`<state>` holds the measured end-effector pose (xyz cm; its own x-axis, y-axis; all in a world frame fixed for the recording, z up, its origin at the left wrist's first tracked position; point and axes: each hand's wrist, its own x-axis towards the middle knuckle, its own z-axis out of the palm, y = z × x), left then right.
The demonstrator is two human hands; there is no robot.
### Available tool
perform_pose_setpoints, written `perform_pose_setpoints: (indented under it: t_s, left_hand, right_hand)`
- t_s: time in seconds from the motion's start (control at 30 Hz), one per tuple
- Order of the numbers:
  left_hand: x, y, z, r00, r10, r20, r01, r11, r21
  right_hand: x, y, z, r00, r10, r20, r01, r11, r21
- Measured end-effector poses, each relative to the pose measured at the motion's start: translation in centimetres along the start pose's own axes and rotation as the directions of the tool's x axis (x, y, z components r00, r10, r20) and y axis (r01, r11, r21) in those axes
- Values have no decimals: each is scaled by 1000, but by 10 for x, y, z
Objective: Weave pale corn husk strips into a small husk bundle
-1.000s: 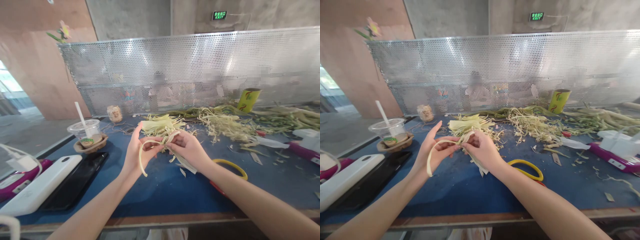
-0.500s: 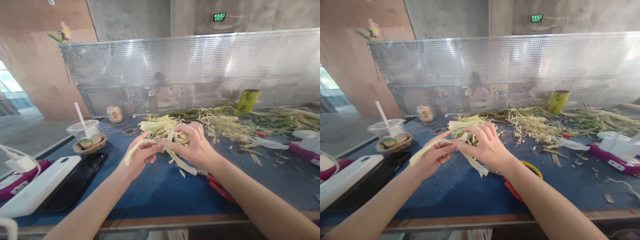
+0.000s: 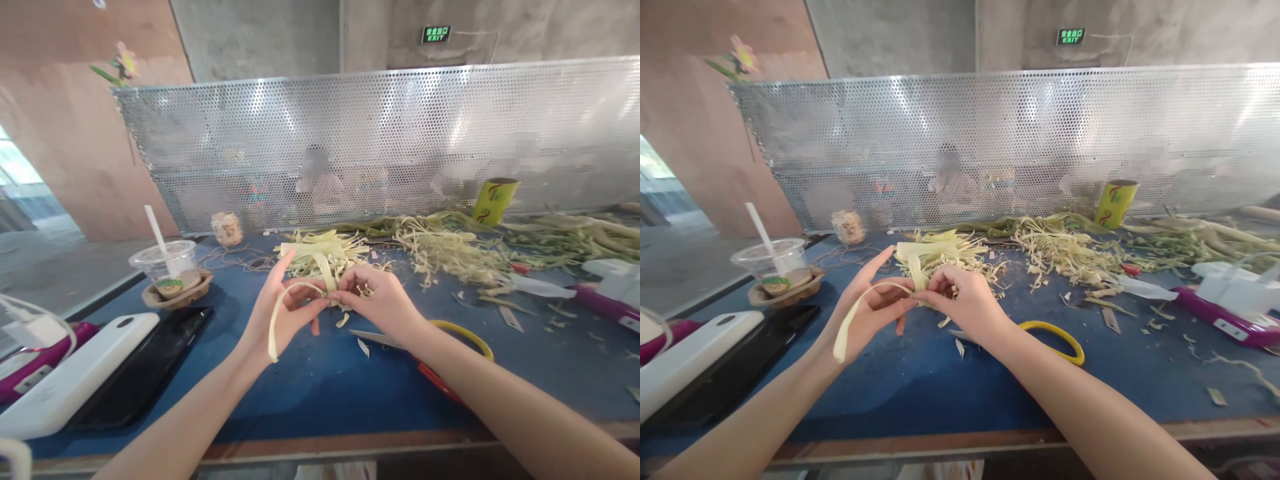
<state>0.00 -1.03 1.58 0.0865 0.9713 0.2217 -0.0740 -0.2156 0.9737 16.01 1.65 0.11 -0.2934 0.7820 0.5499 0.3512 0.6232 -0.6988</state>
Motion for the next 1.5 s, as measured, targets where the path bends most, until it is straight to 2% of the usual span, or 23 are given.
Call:
perform_pose_setpoints:
  t_s: [0.07, 0.13, 0.23, 0.3, 0.43, 0.53, 0.6, 0.63, 0.67, 0.73, 0.8, 0.9, 1.03, 1.2, 1.4, 1.5]
  left_hand:
    - [0, -2, -1, 999, 22, 26, -22, 1000, -12]
    - [1, -4, -2, 996, 53, 73, -50, 998, -39]
    - [1, -7, -4, 992, 69, 104, -62, 996, -65]
    - [1, -6, -4, 995, 51, 88, -45, 997, -65]
    - [0, -4, -2, 999, -20, 30, 24, 991, -129]
    - [0, -3, -2, 992, -116, 41, 122, 973, -198]
    - [1, -5, -2, 981, -178, 79, 190, 961, -200]
    - [1, -5, -2, 975, -200, 102, 216, 959, -186]
    - [1, -6, -3, 968, -213, 133, 233, 959, -162]
    - [0, -7, -3, 962, -202, 186, 225, 968, -111]
    - [-1, -8, -2, 965, -166, 204, 185, 980, -77]
    - [-2, -6, 1, 970, -144, 194, 149, 989, -9]
    - [-2, -5, 3, 974, -166, 155, 159, 986, 58]
    - [-2, -4, 0, 978, -132, 164, 118, 989, 89]
    - [-1, -4, -1, 977, -68, 204, 66, 998, 16]
    - [-1, -4, -2, 978, -24, 207, 29, 999, -21]
  right_hand:
    - [1, 1, 1, 988, 146, 41, -150, 981, 121]
    - [1, 2, 2, 968, 224, 117, -245, 946, 213]
    - [2, 2, 4, 949, 239, 203, -293, 907, 304]
    - [2, 2, 5, 955, 225, 196, -280, 900, 333]
    - [1, 2, 7, 979, 202, 15, -193, 909, 368]
    - [-1, 2, 6, 977, 159, -141, -102, 932, 348]
    - [-3, 1, 5, 969, 23, -248, 37, 971, 236]
    - [-3, 0, 4, 956, -99, -278, 143, 979, 145]
    - [-3, -1, 3, 930, -238, -278, 261, 964, 48]
    - [-3, -3, 0, 861, -477, -175, 466, 879, -100]
    - [-3, -4, -3, 814, -580, -33, 565, 803, -188]
    - [-3, -5, -8, 793, -601, 96, 594, 729, -340]
    - [-3, -4, -15, 736, -652, 182, 654, 617, -437]
    - [0, -3, -17, 793, -592, 148, 582, 662, -473]
    - [1, 1, -17, 808, -579, 111, 555, 683, -476]
    - [0, 2, -19, 805, -578, 131, 568, 687, -453]
